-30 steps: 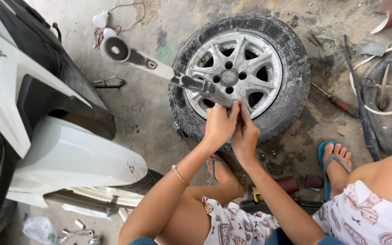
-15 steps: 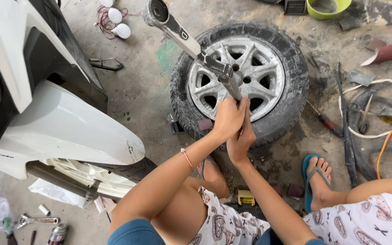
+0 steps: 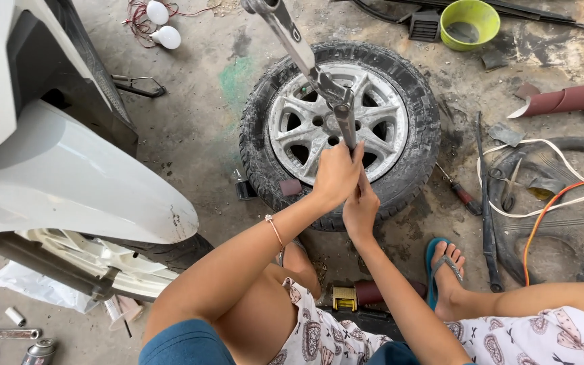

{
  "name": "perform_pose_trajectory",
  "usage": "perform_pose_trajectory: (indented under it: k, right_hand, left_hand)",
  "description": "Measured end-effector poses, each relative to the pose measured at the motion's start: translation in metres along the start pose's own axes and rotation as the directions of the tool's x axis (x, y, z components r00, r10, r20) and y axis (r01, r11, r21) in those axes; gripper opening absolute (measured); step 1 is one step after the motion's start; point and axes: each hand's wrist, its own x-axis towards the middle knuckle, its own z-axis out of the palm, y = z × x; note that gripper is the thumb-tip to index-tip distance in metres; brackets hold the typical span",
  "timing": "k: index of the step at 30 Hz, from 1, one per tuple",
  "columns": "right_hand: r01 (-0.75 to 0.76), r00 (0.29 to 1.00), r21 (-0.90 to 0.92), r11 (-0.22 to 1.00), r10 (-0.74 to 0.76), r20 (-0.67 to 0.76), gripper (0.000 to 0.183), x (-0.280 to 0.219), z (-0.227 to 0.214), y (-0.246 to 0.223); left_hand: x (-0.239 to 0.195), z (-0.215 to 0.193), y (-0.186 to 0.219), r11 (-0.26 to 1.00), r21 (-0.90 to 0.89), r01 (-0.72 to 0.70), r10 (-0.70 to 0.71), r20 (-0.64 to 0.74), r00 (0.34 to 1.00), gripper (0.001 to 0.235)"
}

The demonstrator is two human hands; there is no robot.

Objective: The person sits on the floor and sands the surface of a car wheel rim using a sanding block. They hold the rim steady with one hand while rubbing the sanding block against the spokes and edges.

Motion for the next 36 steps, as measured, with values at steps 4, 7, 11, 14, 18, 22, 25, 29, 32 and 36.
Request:
perform_pose_trajectory:
  k: [4,7,11,14,18,22,25,29,32,36]
  right_hand:
    - [0.087,0.995,0.089,0.992,-0.083,-0.052,0.043,-0.011,-0.006,-0.027]
    - [0.165,0.974,0.008,0.986,-0.162,-0.158,0.044,-0.018,0.004,-0.008]
    - [-0.046,0.999,-0.054,0.997,0.045,-0.024,0.045,-0.014,-0.012,-0.045]
    - [0.015,0.997,-0.005,1.0,-0.015,-0.072,0.044,-0.015,-0.002,-0.038]
    - [0.091,0.994,-0.108,0.99,-0.096,-0.046,0.045,-0.017,0.016,0.036]
    - [-0.044,0.999,-0.045,0.998,0.044,-0.001,0.046,-0.017,0.001,-0.018]
    - [0.012,0.995,0.073,0.997,-0.004,-0.099,0.047,-0.028,0.008,-0.027]
    - [-0.138,0.987,-0.022,0.99,0.135,-0.088,0.046,-0.039,0.031,0.048]
    - [-0.231,0.97,-0.04,0.972,0.228,-0.079,0.043,-0.038,0.038,0.055]
    - [-0.255,0.962,0.139,0.957,0.265,-0.06,0.045,-0.05,0.013,-0.047]
  left_hand:
    - [-0.004,-0.002,0.013,0.997,0.04,-0.06,0.059,0.033,0.998,0.05]
    - [-0.004,-0.006,0.016,0.998,0.041,-0.055,0.053,0.055,0.997,0.052]
    - [0.003,-0.004,0.008,0.998,0.053,-0.03,0.026,0.072,0.997,0.052]
    - [0.006,-0.005,-0.007,0.997,0.08,-0.005,-0.005,0.122,0.992,0.05]
    - [0.002,-0.02,0.012,0.998,0.058,0.016,-0.024,0.142,0.99,0.042]
    - [-0.001,-0.026,0.02,0.999,0.044,0.016,-0.024,0.182,0.983,0.042]
    - [-0.007,-0.029,0.031,0.998,0.05,0.034,-0.043,0.2,0.979,0.044]
    - [-0.004,-0.035,0.041,0.996,0.027,0.079,-0.083,0.175,0.981,0.042]
    - [-0.002,-0.037,0.053,0.994,-0.015,0.109,-0.105,0.184,0.977,0.044]
    - [-0.006,-0.041,0.066,0.989,0.038,0.144,-0.149,0.228,0.962,0.045]
